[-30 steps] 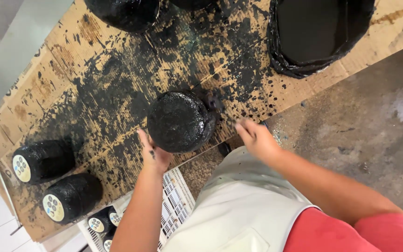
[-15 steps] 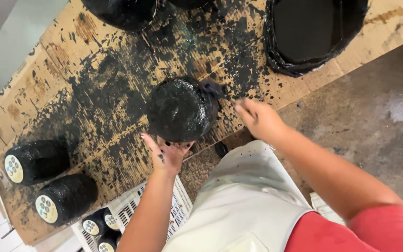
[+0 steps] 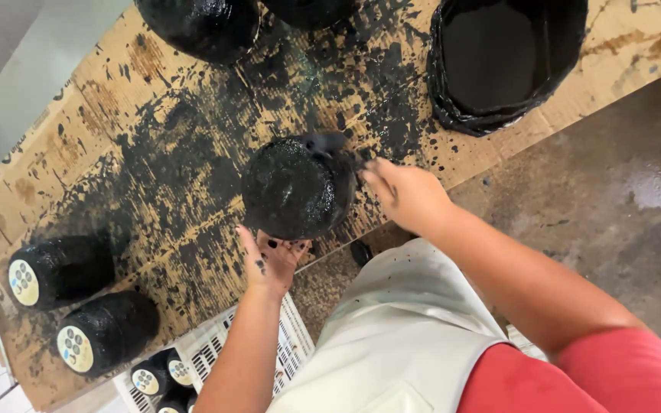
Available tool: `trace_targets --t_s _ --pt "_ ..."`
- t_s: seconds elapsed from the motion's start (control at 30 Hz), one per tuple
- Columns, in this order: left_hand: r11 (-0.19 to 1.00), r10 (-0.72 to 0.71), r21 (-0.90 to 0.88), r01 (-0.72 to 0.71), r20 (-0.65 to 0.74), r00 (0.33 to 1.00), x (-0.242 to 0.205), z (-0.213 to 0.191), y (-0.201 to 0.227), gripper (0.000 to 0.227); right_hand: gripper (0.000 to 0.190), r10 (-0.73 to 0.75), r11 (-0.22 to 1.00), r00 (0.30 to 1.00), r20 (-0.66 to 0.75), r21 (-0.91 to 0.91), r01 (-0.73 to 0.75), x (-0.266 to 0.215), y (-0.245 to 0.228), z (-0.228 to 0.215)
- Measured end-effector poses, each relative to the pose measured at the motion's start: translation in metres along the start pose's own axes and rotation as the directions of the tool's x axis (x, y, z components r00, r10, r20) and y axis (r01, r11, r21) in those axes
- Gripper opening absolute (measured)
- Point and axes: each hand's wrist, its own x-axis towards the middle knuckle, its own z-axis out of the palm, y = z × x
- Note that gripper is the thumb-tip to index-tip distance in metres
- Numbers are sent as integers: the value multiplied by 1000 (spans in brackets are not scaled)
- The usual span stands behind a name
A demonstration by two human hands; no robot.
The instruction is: Applying black wax to cheese wheels using a brush and dipping technique at a waxing station.
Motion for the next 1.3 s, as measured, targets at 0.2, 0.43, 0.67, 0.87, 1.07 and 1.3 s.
trace_targets --t_s 0.2,0.43,0.67,0.87,1.07,1.3 --pt "991 44 129 -39 -39 998 -7 7 7 79 26 25 998 999 -24 -62 -27 -31 13 11" --pt "956 124 289 -59 -214 969 -24 -6 18 101 21 -50 960 998 38 -272 58 -76 12 -13" --pt "943 116 334 -2 -322 940 -73 31 17 95 17 14 965 983 -182 -254 -61 -64 -1 -170" --pt "957 71 287 46 -386 920 -74 5 6 91 19 -168 577 953 -253 -809 -113 -29 51 -232" --pt "969 59 242 52 -431 900 -75 -5 1 89 15 196 111 977 -87 -988 -110 12 62 -223" --pt "973 82 230 24 -441 894 -83 -1 2 92 18 19 150 996 -82 -985 -84 11 58 -228"
